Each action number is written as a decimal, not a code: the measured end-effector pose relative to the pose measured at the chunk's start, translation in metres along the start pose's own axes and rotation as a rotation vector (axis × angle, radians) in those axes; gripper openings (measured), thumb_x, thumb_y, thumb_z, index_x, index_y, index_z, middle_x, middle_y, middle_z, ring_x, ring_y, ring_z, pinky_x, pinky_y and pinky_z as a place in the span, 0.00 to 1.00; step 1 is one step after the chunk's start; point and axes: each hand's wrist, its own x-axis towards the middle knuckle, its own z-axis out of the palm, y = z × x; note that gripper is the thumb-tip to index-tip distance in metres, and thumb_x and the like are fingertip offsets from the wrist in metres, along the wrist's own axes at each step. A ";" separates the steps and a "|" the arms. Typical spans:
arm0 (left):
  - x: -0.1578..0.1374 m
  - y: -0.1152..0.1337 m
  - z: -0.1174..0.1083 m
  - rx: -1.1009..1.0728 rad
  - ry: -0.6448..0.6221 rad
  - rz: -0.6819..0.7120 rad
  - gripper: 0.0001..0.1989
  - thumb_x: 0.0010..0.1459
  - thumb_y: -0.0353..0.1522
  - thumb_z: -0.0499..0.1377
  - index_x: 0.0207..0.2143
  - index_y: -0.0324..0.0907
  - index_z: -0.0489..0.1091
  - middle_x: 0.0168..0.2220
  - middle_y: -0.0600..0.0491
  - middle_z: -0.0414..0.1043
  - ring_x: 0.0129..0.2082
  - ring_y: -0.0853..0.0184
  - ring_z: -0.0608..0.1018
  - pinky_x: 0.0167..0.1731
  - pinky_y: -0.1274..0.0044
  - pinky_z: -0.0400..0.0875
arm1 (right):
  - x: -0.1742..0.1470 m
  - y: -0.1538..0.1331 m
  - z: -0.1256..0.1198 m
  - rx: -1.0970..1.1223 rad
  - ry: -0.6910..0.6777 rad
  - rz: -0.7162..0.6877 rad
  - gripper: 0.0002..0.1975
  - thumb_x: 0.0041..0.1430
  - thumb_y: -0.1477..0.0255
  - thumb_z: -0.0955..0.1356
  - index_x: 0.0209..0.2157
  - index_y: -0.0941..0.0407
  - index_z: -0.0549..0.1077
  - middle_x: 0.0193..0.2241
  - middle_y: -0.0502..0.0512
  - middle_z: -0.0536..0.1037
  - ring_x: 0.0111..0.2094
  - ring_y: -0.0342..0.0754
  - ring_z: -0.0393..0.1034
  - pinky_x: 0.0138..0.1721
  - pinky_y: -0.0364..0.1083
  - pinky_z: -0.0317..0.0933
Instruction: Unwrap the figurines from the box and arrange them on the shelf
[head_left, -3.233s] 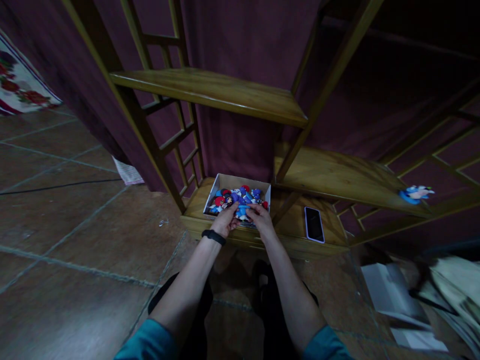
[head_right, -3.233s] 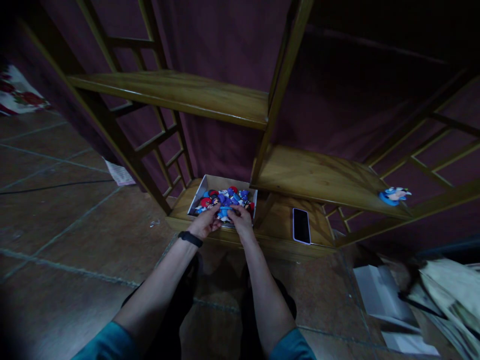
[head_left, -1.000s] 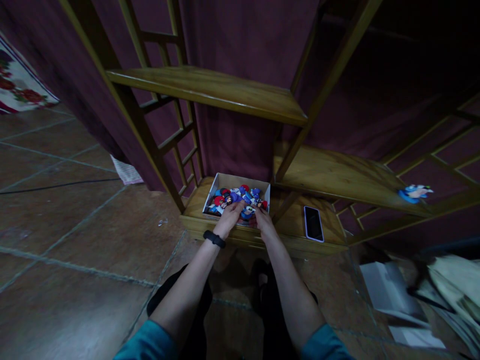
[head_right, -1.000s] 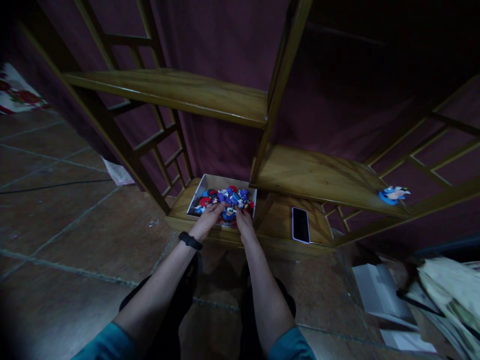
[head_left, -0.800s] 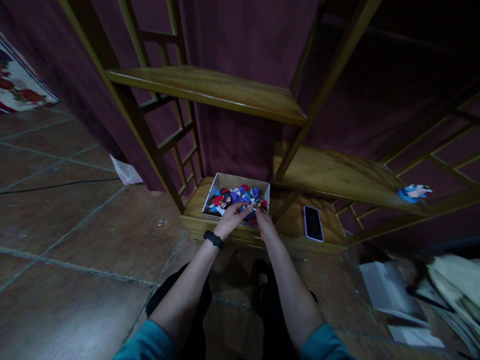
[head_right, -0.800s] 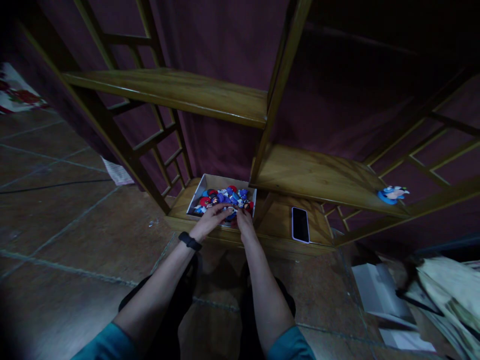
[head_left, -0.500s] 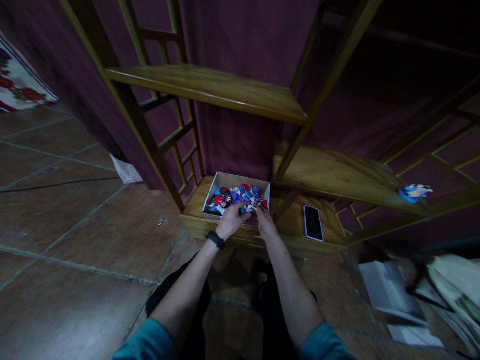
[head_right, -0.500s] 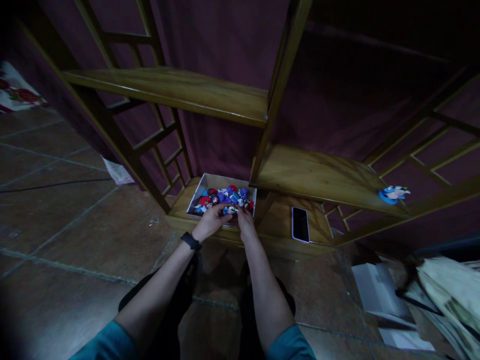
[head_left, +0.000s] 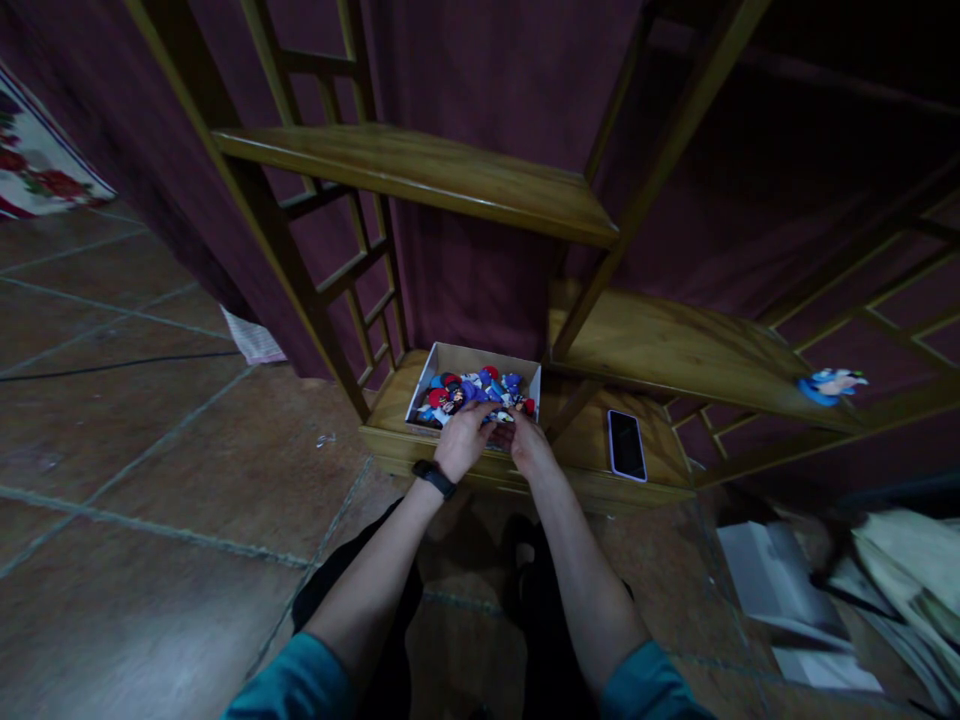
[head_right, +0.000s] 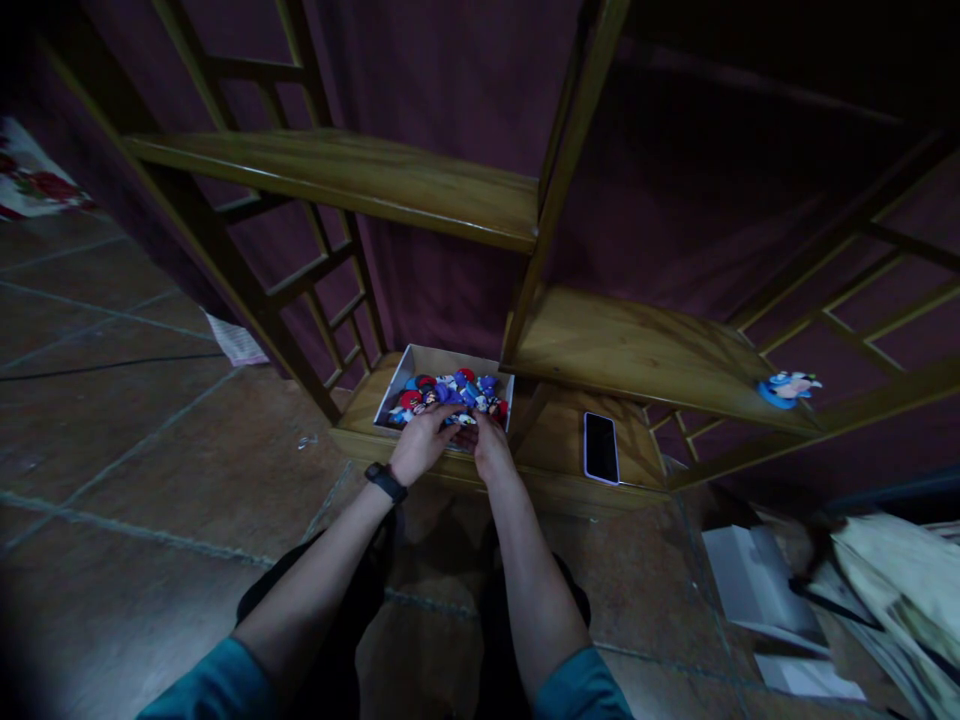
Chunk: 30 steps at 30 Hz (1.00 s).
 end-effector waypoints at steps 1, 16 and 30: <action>0.000 0.000 0.000 0.004 -0.005 -0.002 0.19 0.55 0.28 0.54 0.50 0.47 0.68 0.45 0.49 0.70 0.43 0.63 0.73 0.45 0.74 0.66 | 0.000 0.000 0.000 -0.009 0.004 -0.001 0.04 0.55 0.70 0.64 0.31 0.55 0.69 0.19 0.47 0.75 0.25 0.46 0.73 0.30 0.46 0.68; -0.003 0.007 -0.007 0.139 -0.078 0.045 0.23 0.56 0.25 0.50 0.53 0.49 0.64 0.45 0.49 0.68 0.41 0.64 0.73 0.39 0.76 0.68 | -0.001 0.003 -0.002 0.015 -0.059 -0.030 0.05 0.51 0.72 0.65 0.32 0.55 0.70 0.27 0.48 0.78 0.27 0.45 0.73 0.30 0.45 0.68; -0.001 0.005 -0.004 0.069 -0.046 0.025 0.23 0.53 0.24 0.52 0.51 0.48 0.66 0.46 0.50 0.69 0.42 0.63 0.73 0.43 0.74 0.67 | -0.002 0.001 -0.001 -0.016 -0.007 -0.024 0.05 0.52 0.72 0.64 0.33 0.55 0.70 0.25 0.49 0.78 0.28 0.47 0.73 0.30 0.46 0.68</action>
